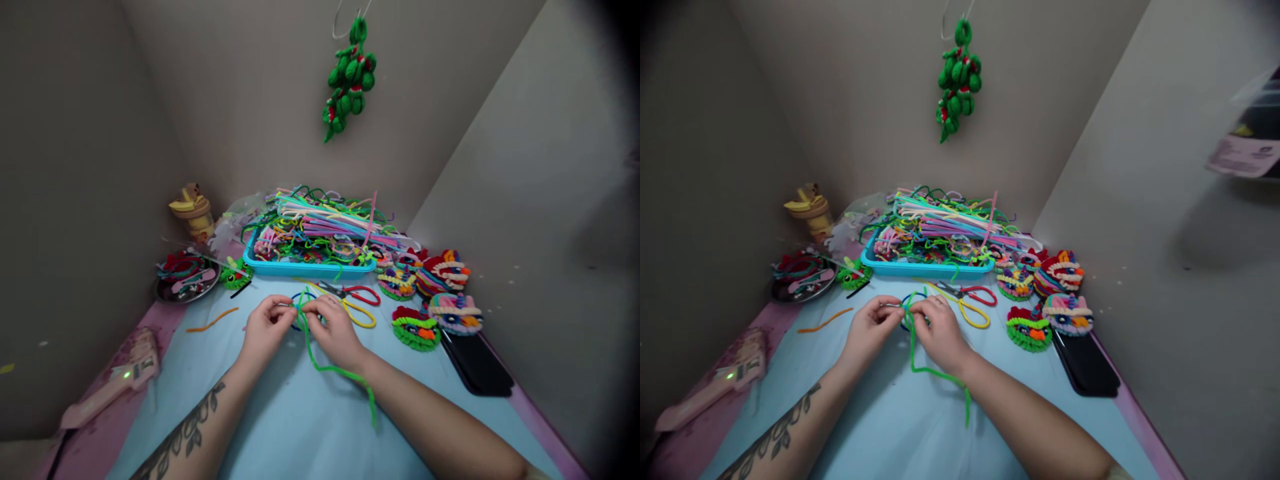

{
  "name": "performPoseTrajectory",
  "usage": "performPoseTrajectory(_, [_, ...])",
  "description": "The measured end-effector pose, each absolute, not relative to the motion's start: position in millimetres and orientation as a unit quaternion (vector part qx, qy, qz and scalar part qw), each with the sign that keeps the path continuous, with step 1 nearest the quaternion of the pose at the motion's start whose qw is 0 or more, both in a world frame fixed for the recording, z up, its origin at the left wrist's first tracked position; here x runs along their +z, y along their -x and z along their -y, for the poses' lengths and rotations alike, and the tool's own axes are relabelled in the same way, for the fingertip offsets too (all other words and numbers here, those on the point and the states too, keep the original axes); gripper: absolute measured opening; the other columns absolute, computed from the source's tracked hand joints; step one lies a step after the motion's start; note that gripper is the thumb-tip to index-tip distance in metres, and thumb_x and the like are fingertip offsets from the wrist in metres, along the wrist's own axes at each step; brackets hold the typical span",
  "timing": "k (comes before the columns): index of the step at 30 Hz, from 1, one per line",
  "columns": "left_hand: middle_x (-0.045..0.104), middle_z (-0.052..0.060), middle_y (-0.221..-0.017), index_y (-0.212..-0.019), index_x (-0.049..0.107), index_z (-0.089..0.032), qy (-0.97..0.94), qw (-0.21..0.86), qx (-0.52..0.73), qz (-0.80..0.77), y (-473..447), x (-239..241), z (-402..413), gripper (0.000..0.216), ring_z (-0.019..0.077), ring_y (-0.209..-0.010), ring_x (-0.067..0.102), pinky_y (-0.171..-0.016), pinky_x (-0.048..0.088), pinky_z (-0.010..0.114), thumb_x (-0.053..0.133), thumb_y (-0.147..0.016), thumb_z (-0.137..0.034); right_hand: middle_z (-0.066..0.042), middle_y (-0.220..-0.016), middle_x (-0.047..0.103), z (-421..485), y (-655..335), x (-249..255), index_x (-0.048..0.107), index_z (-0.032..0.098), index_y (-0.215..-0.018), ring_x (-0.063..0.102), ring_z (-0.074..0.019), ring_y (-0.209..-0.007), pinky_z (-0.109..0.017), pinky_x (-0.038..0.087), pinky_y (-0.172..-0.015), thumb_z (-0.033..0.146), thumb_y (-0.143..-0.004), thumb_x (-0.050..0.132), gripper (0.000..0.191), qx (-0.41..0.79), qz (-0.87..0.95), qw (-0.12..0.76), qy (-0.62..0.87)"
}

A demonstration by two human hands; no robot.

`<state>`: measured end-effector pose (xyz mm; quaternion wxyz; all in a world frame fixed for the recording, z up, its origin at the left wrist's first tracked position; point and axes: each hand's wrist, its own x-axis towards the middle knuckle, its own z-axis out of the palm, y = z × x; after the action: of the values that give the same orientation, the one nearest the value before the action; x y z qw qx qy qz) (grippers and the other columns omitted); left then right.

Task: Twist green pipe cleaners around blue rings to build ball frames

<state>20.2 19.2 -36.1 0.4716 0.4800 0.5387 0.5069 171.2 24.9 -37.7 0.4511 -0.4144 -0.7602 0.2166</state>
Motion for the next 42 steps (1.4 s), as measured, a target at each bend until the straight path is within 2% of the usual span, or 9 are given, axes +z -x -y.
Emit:
performPoseTrajectory(7, [0.066,0.000,-0.060,-0.086,0.058,-0.016,-0.460,0.486,0.518,-0.533,-20,-35,-20,0.031,0.0115,-0.054,0.056,-0.055,0.039,0.021,0.071,-0.063,-0.033,-0.002,-0.076,0.059,-26,-172,-38,0.059,0.021,-0.084,0.052,-0.0185,-0.077,-0.033,0.041,-0.075,0.012,-0.080,0.049,0.015,0.191,0.780,0.431,0.412])
performPoseTrajectory(12, [0.065,-0.002,-0.060,-0.087,0.056,-0.015,-0.431,0.502,0.533,-0.528,-19,-34,-21,0.032,0.0103,-0.056,0.056,-0.060,0.041,0.021,0.071,-0.063,-0.030,-0.005,-0.091,0.061,-26,-173,-43,0.059,0.021,-0.096,0.051,-0.0217,-0.090,-0.038,0.040,-0.082,0.012,-0.076,0.054,0.022,0.121,0.819,0.393,0.399])
performPoseTrajectory(16, [0.065,-0.001,-0.060,-0.087,0.055,-0.016,-0.462,0.487,0.518,-0.529,-21,-37,-20,0.029,0.0110,-0.054,0.056,-0.055,0.039,0.021,0.068,-0.065,-0.030,-0.005,-0.086,0.062,-26,-174,-46,0.061,0.022,-0.088,0.051,-0.0215,-0.087,-0.038,0.040,-0.080,0.016,-0.080,0.054,0.013,0.096,0.823,0.398,0.395])
performPoseTrajectory(20, [0.066,-0.001,-0.063,-0.088,0.055,-0.018,-0.531,0.434,0.503,-0.526,-22,-41,-16,0.023,0.0115,-0.053,0.054,-0.052,0.036,0.021,0.063,-0.069,-0.028,-0.003,-0.077,0.058,-28,-173,-45,0.061,0.021,-0.075,0.051,-0.0192,-0.081,-0.034,0.041,-0.075,0.019,-0.081,0.056,0.008,0.145,0.782,0.446,0.410])
performPoseTrajectory(24, [0.065,-0.002,-0.064,-0.085,0.058,-0.020,-0.589,0.364,0.488,-0.532,-23,-39,-12,0.015,0.0103,-0.052,0.047,-0.052,0.033,0.021,0.061,-0.072,-0.026,-0.002,-0.078,0.052,-31,-171,-46,0.059,0.021,-0.072,0.052,-0.0168,-0.078,-0.030,0.043,-0.071,0.020,-0.077,0.061,0.005,0.242,0.711,0.501,0.430])
performPoseTrajectory(30, [0.066,-0.001,-0.067,-0.083,0.059,-0.021,-0.636,0.320,0.468,-0.524,-23,-35,-9,0.011,0.0099,-0.052,0.045,-0.052,0.032,0.021,0.061,-0.073,-0.025,0.001,-0.072,0.046,-37,-170,-50,0.053,0.019,-0.062,0.048,-0.0139,-0.070,-0.026,0.040,-0.064,0.018,-0.071,0.063,0.013,0.335,0.643,0.508,0.466])
performPoseTrajectory(37, [0.067,0.000,-0.068,-0.098,0.052,-0.020,-0.629,0.387,0.448,-0.505,-15,-35,-15,0.024,0.0117,-0.058,0.053,-0.055,0.036,0.022,0.058,-0.076,-0.028,0.000,-0.075,0.048,-40,-171,-51,0.058,0.019,-0.071,0.049,-0.0147,-0.072,-0.025,0.041,-0.062,0.027,-0.073,0.062,0.009,0.363,0.644,0.495,0.457])
performPoseTrajectory(42, [0.067,0.002,-0.071,-0.109,0.051,-0.018,-0.616,0.403,0.445,-0.511,-14,-34,-18,0.034,0.0132,-0.063,0.057,-0.060,0.040,0.023,0.057,-0.077,-0.029,-0.002,-0.083,0.049,-41,-173,-51,0.057,0.019,-0.065,0.052,-0.0172,-0.083,-0.030,0.042,-0.076,0.028,-0.075,0.060,0.014,0.345,0.661,0.479,0.463])
